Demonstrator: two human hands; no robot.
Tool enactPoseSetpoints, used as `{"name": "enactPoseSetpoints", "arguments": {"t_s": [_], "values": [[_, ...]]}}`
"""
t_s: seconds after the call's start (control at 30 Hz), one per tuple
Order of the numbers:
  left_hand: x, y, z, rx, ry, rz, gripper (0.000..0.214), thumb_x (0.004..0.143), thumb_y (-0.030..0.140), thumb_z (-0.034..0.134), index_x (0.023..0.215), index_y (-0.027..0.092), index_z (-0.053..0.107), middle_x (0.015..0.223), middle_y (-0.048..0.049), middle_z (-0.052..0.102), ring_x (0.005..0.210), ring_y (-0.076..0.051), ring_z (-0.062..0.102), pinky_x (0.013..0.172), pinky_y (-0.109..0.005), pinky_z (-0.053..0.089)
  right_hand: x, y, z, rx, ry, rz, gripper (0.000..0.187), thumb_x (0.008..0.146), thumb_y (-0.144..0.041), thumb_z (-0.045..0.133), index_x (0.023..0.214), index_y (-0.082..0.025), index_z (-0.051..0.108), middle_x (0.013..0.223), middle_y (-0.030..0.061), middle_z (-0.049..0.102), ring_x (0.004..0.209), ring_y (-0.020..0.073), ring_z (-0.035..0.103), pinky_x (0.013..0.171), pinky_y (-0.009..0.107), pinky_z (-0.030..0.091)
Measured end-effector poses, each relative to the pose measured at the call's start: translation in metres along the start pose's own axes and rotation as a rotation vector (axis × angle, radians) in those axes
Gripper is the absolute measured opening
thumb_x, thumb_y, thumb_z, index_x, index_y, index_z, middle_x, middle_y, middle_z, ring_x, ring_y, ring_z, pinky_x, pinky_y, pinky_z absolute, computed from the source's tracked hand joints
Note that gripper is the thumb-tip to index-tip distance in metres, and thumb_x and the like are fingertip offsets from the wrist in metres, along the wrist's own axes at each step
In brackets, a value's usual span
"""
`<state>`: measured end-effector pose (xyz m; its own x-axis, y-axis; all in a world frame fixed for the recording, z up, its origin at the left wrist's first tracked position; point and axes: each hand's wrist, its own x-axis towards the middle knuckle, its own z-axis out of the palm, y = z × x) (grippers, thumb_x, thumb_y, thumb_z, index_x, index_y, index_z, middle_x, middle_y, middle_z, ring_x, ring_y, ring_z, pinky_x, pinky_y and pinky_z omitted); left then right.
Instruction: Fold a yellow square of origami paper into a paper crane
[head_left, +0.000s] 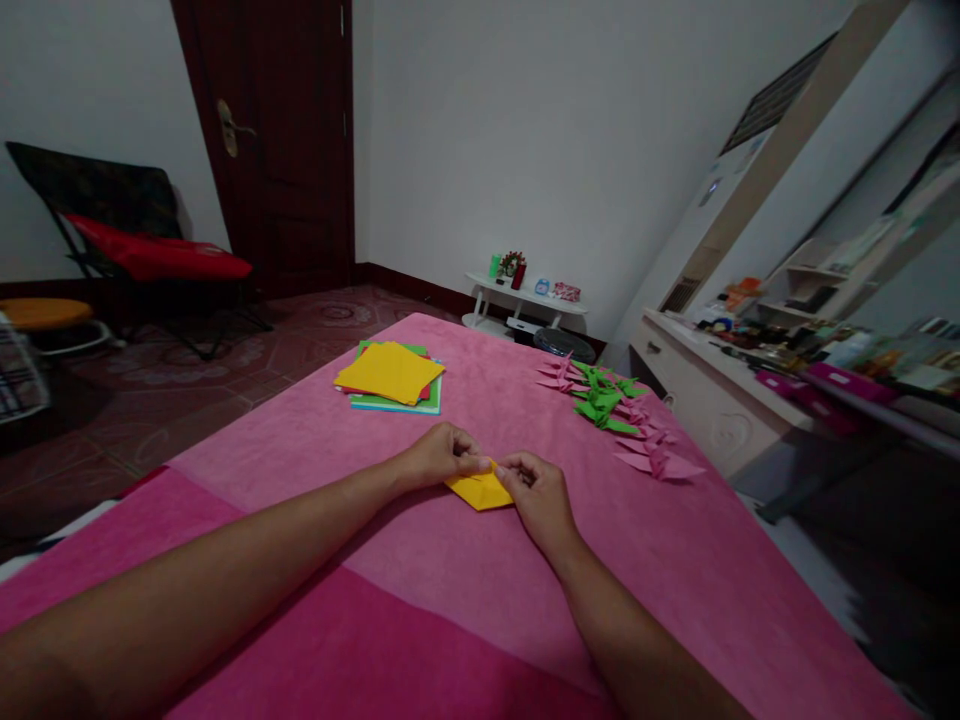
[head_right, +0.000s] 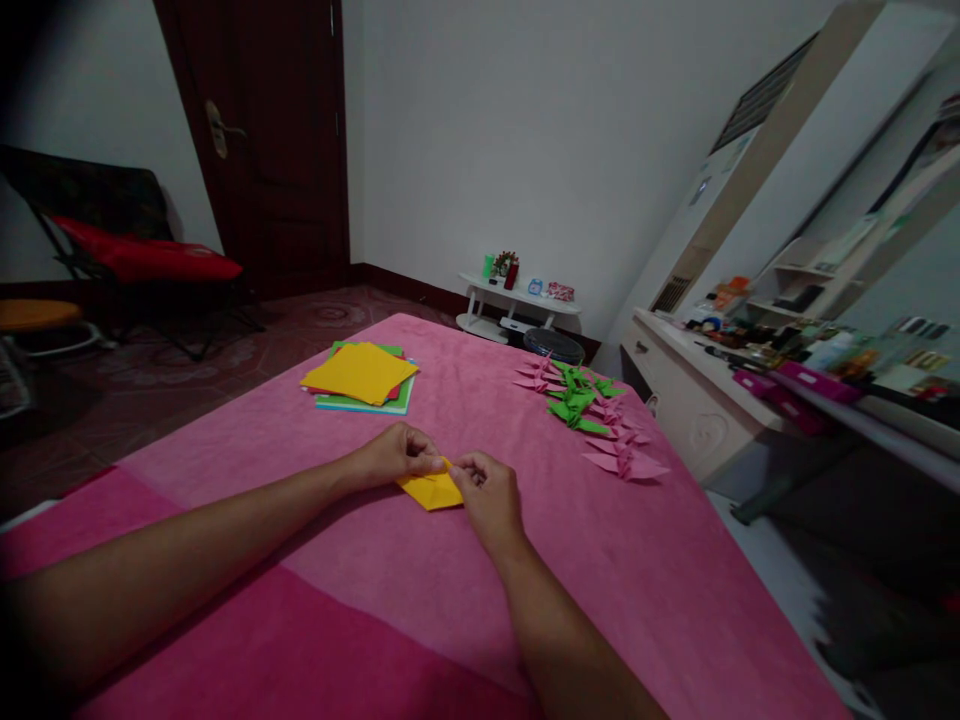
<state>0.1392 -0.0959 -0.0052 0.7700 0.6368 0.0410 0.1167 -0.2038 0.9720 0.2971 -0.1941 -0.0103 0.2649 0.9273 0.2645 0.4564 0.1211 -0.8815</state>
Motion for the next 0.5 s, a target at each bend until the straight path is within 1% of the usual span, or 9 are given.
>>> {"name": "enactPoseSetpoints", "arguments": {"t_s": [0.07,0.13,0.2,0.27,0.37,0.5], "values": [[-0.001,0.004,-0.006,-0.027,-0.085,-0.002,0.040,0.067,0.046,0.067,0.079,0.009,0.067,0.068,-0.0024,0.062,0.057,-0.010,0.052,0.051,-0.018,0.037,-0.001,-0.001,-0.001,-0.011,0.029,-0.008,0.016,0.074,-0.031,0.060,0.074,-0.016,0.065,0.062,-0.0002,0.058,0.055,0.0125,0.050,0.051,0.022,0.038],[-0.003,0.006,-0.010,-0.033,-0.157,0.000,0.041,0.060,0.041,0.074,0.085,0.010,0.067,0.074,-0.0024,0.064,0.061,-0.011,0.054,0.055,-0.019,0.040,-0.002,-0.003,-0.001,-0.017,0.055,-0.023,0.016,0.074,-0.031,0.060,0.075,-0.016,0.065,0.062,-0.0002,0.057,0.055,0.0124,0.050,0.051,0.022,0.038],[-0.005,0.006,-0.013,-0.042,-0.186,-0.002,0.043,0.053,0.035,0.079,0.086,0.011,0.066,0.075,-0.0014,0.064,0.061,-0.011,0.054,0.056,-0.019,0.041,-0.002,-0.005,-0.001,-0.016,0.071,-0.041,0.016,0.074,-0.031,0.060,0.075,-0.016,0.065,0.061,-0.0005,0.056,0.054,0.0121,0.049,0.050,0.022,0.038],[-0.006,0.005,-0.013,-0.065,-0.177,-0.009,0.042,0.051,0.032,0.080,0.084,0.011,0.066,0.073,-0.0004,0.063,0.060,-0.011,0.054,0.055,-0.019,0.041,-0.003,-0.007,0.000,-0.021,0.072,-0.050,0.015,0.074,-0.031,0.061,0.075,-0.016,0.065,0.061,-0.0008,0.055,0.054,0.0118,0.048,0.049,0.022,0.037],[-0.007,0.002,-0.013,-0.082,-0.158,-0.010,0.037,0.052,0.031,0.079,0.081,0.011,0.066,0.070,0.0004,0.063,0.058,-0.010,0.053,0.054,-0.019,0.040,-0.003,-0.008,0.000,-0.038,0.066,-0.053,0.015,0.075,-0.031,0.061,0.076,-0.016,0.065,0.061,-0.0007,0.055,0.054,0.0118,0.049,0.049,0.022,0.037],[-0.006,0.000,-0.012,-0.084,-0.095,0.004,0.029,0.056,0.030,0.077,0.075,0.010,0.067,0.067,0.0008,0.063,0.056,-0.010,0.053,0.052,-0.019,0.039,-0.003,-0.007,-0.002,0.005,0.068,-0.046,0.019,0.078,-0.035,0.059,0.078,-0.016,0.064,0.068,0.0014,0.059,0.060,0.0136,0.054,0.052,0.023,0.042]]}}
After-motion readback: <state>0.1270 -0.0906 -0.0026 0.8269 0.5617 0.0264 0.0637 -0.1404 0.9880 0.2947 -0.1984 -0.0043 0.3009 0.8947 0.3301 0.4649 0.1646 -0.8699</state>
